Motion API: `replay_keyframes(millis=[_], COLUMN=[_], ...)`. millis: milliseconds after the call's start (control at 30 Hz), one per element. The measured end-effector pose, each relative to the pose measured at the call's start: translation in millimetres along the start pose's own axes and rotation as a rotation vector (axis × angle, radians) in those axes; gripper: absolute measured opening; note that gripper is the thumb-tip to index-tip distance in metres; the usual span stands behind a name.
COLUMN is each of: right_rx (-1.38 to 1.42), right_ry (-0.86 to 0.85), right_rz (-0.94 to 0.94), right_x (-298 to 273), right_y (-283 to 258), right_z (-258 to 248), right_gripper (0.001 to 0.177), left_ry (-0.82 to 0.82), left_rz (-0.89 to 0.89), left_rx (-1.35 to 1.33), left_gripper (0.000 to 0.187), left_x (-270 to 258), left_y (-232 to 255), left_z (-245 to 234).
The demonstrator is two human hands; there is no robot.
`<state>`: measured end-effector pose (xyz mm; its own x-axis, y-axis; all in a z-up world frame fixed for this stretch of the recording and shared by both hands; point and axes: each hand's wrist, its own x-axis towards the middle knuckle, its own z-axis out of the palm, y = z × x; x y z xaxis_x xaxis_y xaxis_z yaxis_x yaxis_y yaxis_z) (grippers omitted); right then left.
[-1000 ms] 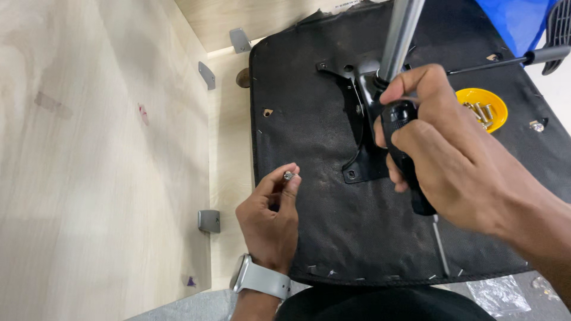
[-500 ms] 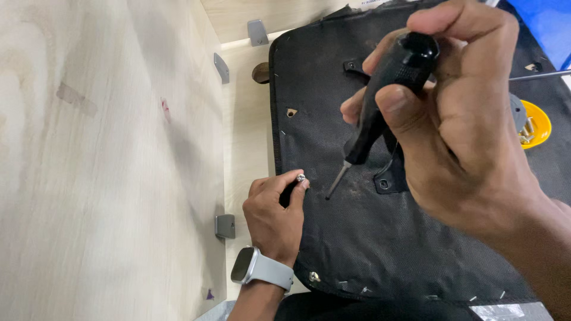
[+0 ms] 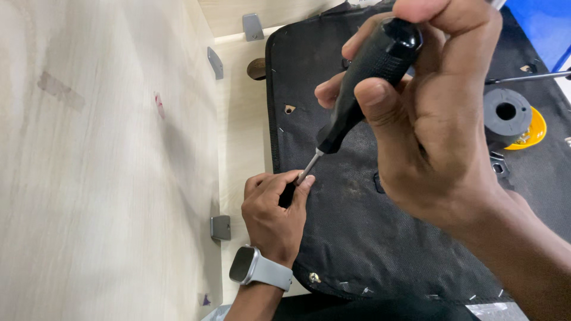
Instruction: The person uses a screwdriver to fasten screws into the underside of an office chair seat. They pick screws from a yellow container and tighten them into the seat's mounting points.
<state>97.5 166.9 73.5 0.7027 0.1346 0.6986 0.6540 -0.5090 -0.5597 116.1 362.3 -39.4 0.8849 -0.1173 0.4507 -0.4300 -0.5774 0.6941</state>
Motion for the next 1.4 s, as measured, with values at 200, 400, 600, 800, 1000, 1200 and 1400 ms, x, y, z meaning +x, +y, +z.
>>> replay_keyframes(millis=[200,400,600,800,1000,1200,1400], right_rx=[0.026,0.009,-0.009,-0.017,-0.005,0.021,-0.071], right_ry=[-0.026,-0.022,-0.010,-0.010,-0.009,0.002,-0.024], right_rz=[-0.028,-0.036,-0.039,-0.047,-0.027,-0.029,-0.030], right_x=[-1,-5,-2,2,3,7,20], right_y=[1,3,0,1,-3,-8,-23], right_z=[12,13,16,16,18,19,18], right_gripper=[0.037,0.039,0.041,0.043,0.044,0.043,0.039], left_ry=[0.037,0.054,0.030,-0.021,0.000,-0.030,-0.060], left_rz=[0.109,0.095,0.086,0.067,0.117,0.076,0.095], left_rx=[0.059,0.024,-0.013,-0.046,-0.026,-0.052,-0.044], left_gripper=[0.020,0.021,0.020,0.018,0.016,0.018,0.014], left_x=[1,-2,-1,1,2,2,1], left_y=[-4,-6,-8,-7,-7,-5,-5], left_z=[-1,1,2,1,1,-1,-2])
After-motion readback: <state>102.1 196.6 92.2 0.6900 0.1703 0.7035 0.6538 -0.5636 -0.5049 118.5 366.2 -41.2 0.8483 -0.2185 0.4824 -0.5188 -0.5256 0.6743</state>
